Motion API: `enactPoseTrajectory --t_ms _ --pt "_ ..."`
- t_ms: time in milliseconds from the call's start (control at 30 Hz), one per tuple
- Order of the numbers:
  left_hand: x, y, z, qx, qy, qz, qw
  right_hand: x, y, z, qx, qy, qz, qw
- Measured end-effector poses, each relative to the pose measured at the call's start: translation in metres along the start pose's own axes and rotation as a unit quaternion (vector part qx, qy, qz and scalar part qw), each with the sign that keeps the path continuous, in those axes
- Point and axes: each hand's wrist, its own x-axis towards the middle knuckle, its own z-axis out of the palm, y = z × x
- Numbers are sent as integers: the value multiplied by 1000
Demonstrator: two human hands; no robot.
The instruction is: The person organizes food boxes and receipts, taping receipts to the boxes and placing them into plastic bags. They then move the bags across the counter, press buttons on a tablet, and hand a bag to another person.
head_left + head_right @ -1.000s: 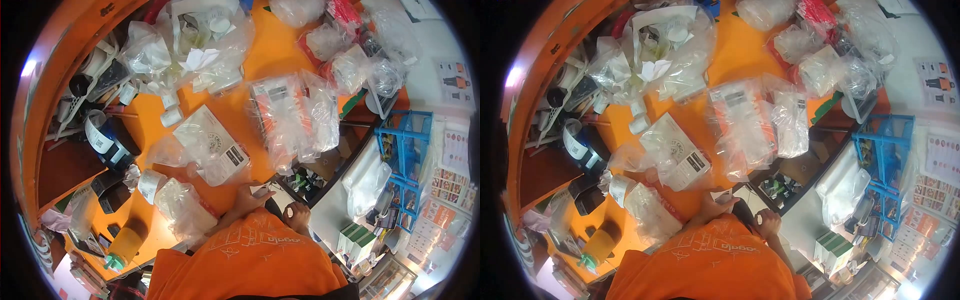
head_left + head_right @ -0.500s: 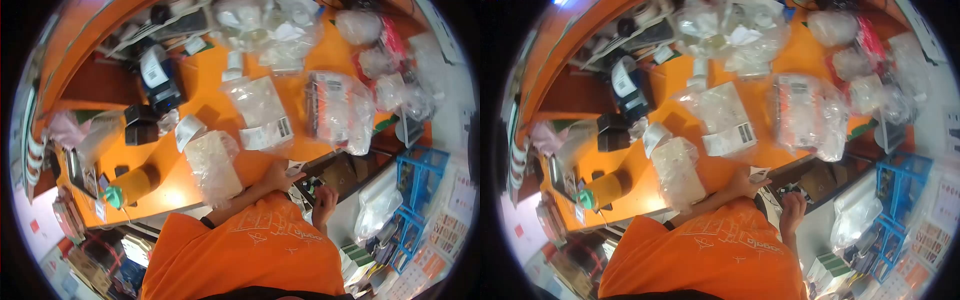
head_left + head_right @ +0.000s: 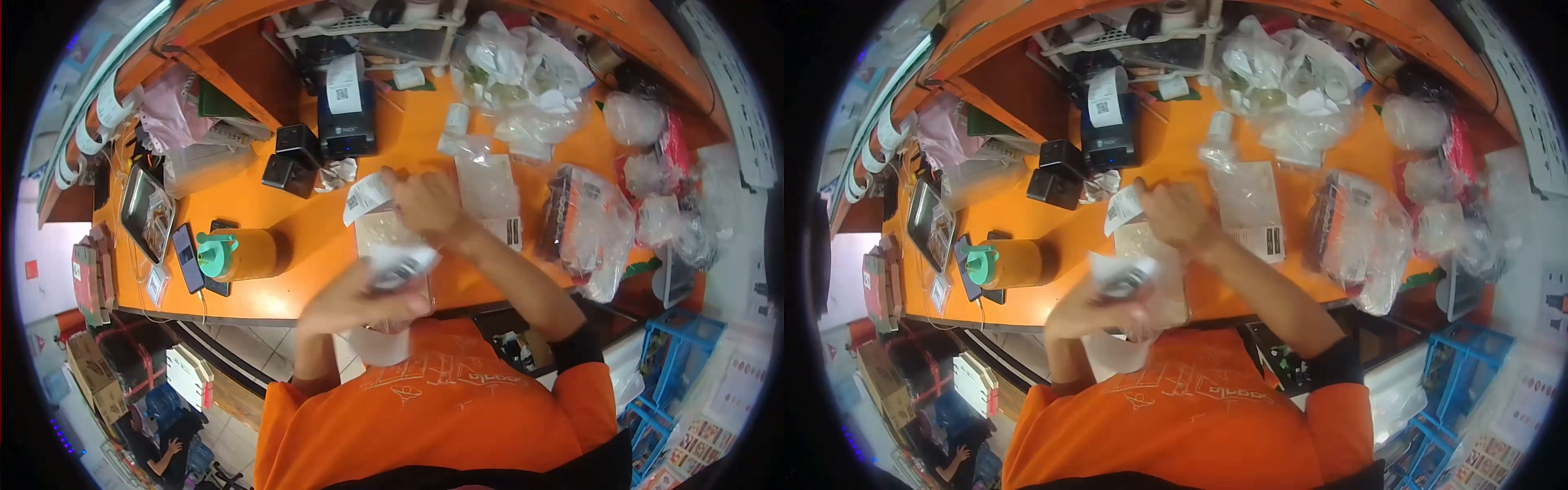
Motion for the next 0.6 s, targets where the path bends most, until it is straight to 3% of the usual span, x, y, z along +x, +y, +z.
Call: enactPoseTrajectory --t_ms 67,100,133,167,200,267,367,400,533,600 --pt "0 -22 -34 4 214 62 975 13 -2 33 7 -7 -27 1000" --pt "2 -28 -44 2 220 62 973 18 -5 37 15 -15 -48 999" --pt "5 -33 -54 27 338 27 940 16 -4 39 15 -17 -54 998" --pt "8 -41 -60 50 451 -12 891 2 -5 35 82 94 -137 983" --pt "8 -53 -63 45 457 -17 888 -13 -6 34 151 200 -215 944" --pt "10 -84 -64 96 505 32 857 -45 -7 36 186 200 -242 931" --pt "12 -107 -36 18 475 0 880 -83 -2 50 156 172 -315 920" --pt "13 -110 -23 -49 453 -15 890 -89 -4 54 161 166 -319 919" --pt "14 -140 -3 -74 445 -40 891 -104 -3 66 152 223 -280 921" --pt "16 -147 -1 86 492 -49 865 -113 0 65 135 143 -250 948"
